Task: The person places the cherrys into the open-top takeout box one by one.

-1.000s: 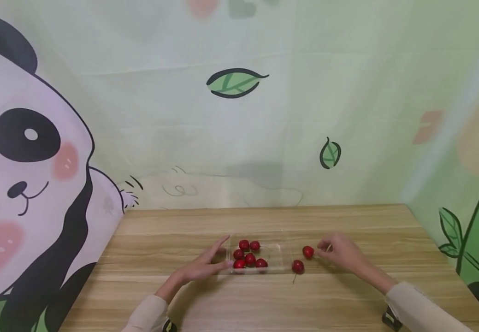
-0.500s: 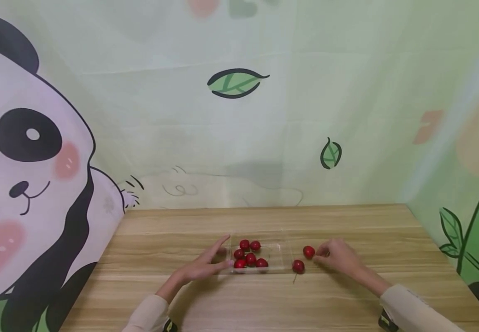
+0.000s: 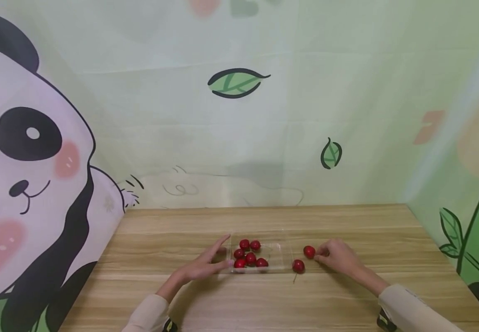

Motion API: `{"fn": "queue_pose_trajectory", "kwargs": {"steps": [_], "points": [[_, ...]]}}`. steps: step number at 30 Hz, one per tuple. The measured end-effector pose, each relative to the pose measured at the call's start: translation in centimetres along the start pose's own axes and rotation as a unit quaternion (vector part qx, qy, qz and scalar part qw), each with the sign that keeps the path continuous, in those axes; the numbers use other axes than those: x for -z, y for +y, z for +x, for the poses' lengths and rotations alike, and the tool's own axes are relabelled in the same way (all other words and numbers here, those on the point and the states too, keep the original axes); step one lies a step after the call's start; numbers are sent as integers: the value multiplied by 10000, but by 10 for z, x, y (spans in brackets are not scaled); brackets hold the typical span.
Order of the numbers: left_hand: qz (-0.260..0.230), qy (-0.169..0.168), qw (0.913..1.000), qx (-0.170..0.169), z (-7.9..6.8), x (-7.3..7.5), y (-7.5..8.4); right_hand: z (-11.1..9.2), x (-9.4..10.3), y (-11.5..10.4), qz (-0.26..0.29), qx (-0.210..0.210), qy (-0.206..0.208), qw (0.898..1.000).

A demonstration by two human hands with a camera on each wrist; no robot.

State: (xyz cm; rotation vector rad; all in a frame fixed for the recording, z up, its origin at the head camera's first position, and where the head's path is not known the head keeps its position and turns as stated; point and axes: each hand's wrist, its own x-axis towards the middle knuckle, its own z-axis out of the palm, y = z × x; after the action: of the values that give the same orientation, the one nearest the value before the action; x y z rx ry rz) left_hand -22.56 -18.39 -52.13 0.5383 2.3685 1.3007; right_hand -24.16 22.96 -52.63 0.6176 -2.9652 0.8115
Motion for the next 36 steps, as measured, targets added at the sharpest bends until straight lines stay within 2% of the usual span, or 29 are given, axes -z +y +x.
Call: {"fn": "queue_pose_trajectory", "kwargs": {"steps": [6,13,25,30,36], "points": [[51,30,10000,-29,2,0,-1,3,-2,2,165,-50,74,9998],[28,33,10000,-11,1,-2,-2,4,-5,5,214,186,236,9993],[99,79,9998,-122,1,-1,-2,6,-1,5,241,276,334,9988],[-1,45,10000,-24,1,-1,-1,7,2,5,372,85,228,9990],[-24,14,10000,-57,2,0,0,9,13,0,600,208,311,9975]]}}
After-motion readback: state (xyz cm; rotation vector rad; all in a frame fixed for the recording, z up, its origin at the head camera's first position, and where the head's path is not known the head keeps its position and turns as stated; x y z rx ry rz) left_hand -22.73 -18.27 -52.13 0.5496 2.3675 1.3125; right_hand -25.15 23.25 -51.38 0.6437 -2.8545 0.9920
